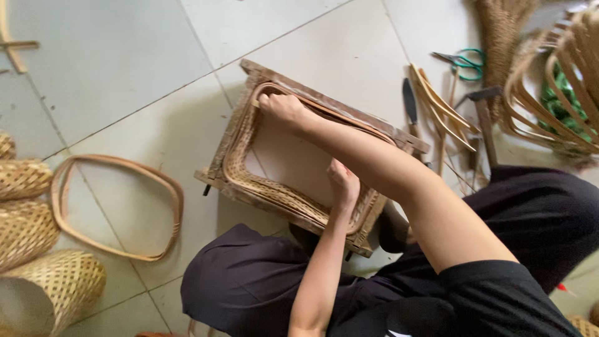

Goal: The person inserts thin bamboo strips into a rectangular woven basket frame, bending and fitting them to form internal dividers. The person adjusts the strips by hand and uses a hammer to secure them into place.

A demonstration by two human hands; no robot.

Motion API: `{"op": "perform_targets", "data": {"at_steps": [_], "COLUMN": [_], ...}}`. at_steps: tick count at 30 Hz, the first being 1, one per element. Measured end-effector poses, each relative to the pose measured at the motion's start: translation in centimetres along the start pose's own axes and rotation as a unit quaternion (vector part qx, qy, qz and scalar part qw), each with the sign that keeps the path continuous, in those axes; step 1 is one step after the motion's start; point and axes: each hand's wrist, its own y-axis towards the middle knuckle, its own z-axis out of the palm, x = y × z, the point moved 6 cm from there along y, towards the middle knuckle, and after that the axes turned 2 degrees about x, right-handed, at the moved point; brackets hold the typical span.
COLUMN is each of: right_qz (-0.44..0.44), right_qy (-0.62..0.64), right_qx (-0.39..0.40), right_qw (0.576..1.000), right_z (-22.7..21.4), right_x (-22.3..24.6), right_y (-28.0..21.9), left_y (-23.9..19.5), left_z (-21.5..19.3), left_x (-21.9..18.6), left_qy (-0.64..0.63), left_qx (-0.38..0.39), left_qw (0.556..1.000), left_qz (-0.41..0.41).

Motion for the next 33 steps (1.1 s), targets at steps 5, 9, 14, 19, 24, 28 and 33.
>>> {"op": "perform_targets", "data": {"at_steps": [5,9,14,19,24,28,33], "right_qz": [-0.014,-0.016,-0.027,-0.041,-0.056,-0.154,-0.062], "right_qy": [0.019,0.037,0.030,-0.023,-0.096,-0.129,0.130], "right_qx": [0.035,0.052,0.061,0.027,0.027,-0.230,-0.226], "right_qw": [0.999,0.998,0.997,0.999,0.993,0.952,0.964], "right_z": [2.7,3.5,4.7,3.8,2.9,-0.2,2.5], "right_x": [0.2,0.2,0.0,-0.2,0.1,2.0,4.0], "right_y": [0.2,0.7,0.8,1.0,-0.3,-2.8,-5.6], "left_y": [-0.3,-0.2,-0.2,2.0,6.2,8.9,8.9], "left_z": [-0.3,-0.2,0.1,-2.6,-13.3,-18.8,-19.3], "left_x": [0.9,1.9,2.5,4.3,8.5,10.7,13.2], "left_qy": [-0.023,-0.002,0.009,-0.076,-0.311,-0.318,-0.316], "left_qx": [-0.002,0.012,0.004,-0.060,-0.302,-0.294,-0.295], "left_qw": [0.999,0.996,0.998,0.979,0.846,0.841,0.821], "left_qz": [-0.027,-0.086,-0.060,-0.178,-0.311,-0.325,-0.374]}}
